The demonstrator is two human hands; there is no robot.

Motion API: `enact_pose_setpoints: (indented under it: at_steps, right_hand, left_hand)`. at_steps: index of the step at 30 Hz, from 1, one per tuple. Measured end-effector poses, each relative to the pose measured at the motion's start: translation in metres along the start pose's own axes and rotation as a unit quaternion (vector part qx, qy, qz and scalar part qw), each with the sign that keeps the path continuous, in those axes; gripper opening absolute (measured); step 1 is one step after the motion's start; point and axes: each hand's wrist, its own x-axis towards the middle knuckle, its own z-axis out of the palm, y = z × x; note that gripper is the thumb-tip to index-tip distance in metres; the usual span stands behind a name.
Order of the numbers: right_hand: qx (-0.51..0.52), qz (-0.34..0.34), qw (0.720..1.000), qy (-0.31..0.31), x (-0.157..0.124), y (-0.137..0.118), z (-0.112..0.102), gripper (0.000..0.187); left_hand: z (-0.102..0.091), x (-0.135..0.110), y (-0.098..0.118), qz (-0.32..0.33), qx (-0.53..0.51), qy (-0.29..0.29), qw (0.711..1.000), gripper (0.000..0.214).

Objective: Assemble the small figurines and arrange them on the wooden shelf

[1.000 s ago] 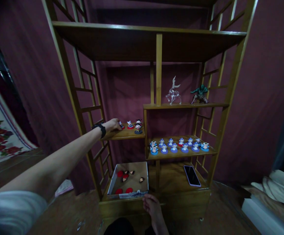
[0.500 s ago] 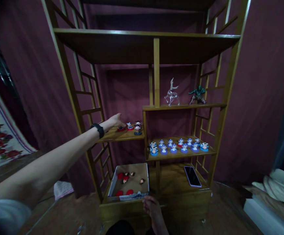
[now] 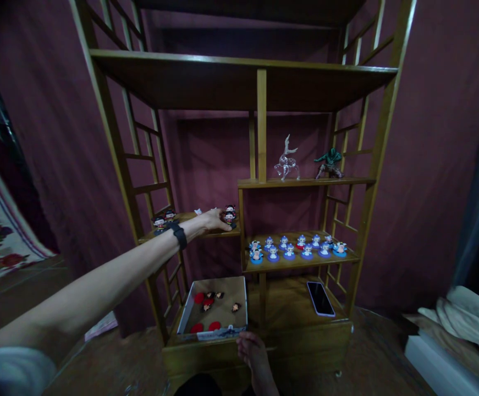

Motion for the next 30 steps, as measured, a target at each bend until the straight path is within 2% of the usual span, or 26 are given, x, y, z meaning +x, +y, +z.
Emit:
enact_pose_setpoints:
  at_steps: [4,8,13,15,18,20,22,24,26,28,30]
  right_hand:
    - [-0.005,0.006,1.000,0.013,0.003,0.000,0.002,0.043]
    - [0.000,0.014,1.000,0.017,0.001,-0.004,0.005,0.043]
    - [0.003,-0.001,1.000,0.008,-0.001,-0.004,0.004,0.040]
    - [0.004,0.003,1.000,0.008,0.002,-0.003,0.004,0.039]
    - [-0.014,0.018,0.999,0.022,0.007,-0.001,0.002,0.036]
    - [-0.030,0.021,0.999,0.034,0.009,-0.001,0.000,0.034]
    - [-0.039,0.017,0.999,0.033,0.010,0.000,-0.003,0.032]
    - [-0.045,0.012,0.999,0.022,0.009,0.002,-0.006,0.031]
    - [-0.046,0.003,0.999,0.010,0.009,0.004,-0.008,0.031]
    - [-0.047,-0.001,0.999,0.006,0.010,0.006,-0.007,0.031]
    - [-0.051,0.004,0.999,0.010,0.010,0.009,-0.005,0.031]
  left_hand:
    - [0.010,0.004,-0.004,-0.001,-0.062,0.013,0.998,0.048]
    - [0.011,0.007,-0.010,0.006,-0.105,0.015,0.994,0.056]
    - [0.009,0.002,-0.012,0.023,-0.031,0.025,0.999,0.057]
    - [0.009,-0.009,-0.011,0.047,-0.001,0.061,0.997,0.061]
    - [0.004,-0.041,-0.010,0.094,0.089,0.135,0.982,0.061]
    - [-0.006,-0.068,-0.014,0.115,0.167,0.175,0.963,0.053]
    - [-0.024,-0.095,-0.023,0.122,0.232,0.264,0.928,0.046]
    - [-0.045,-0.115,-0.035,0.103,0.275,0.361,0.885,0.046]
    - [-0.066,-0.127,-0.048,0.061,0.302,0.419,0.854,0.048]
    - [-0.082,-0.133,-0.059,0.024,0.312,0.426,0.849,0.053]
    - [-0.091,-0.133,-0.066,-0.016,0.311,0.395,0.864,0.058]
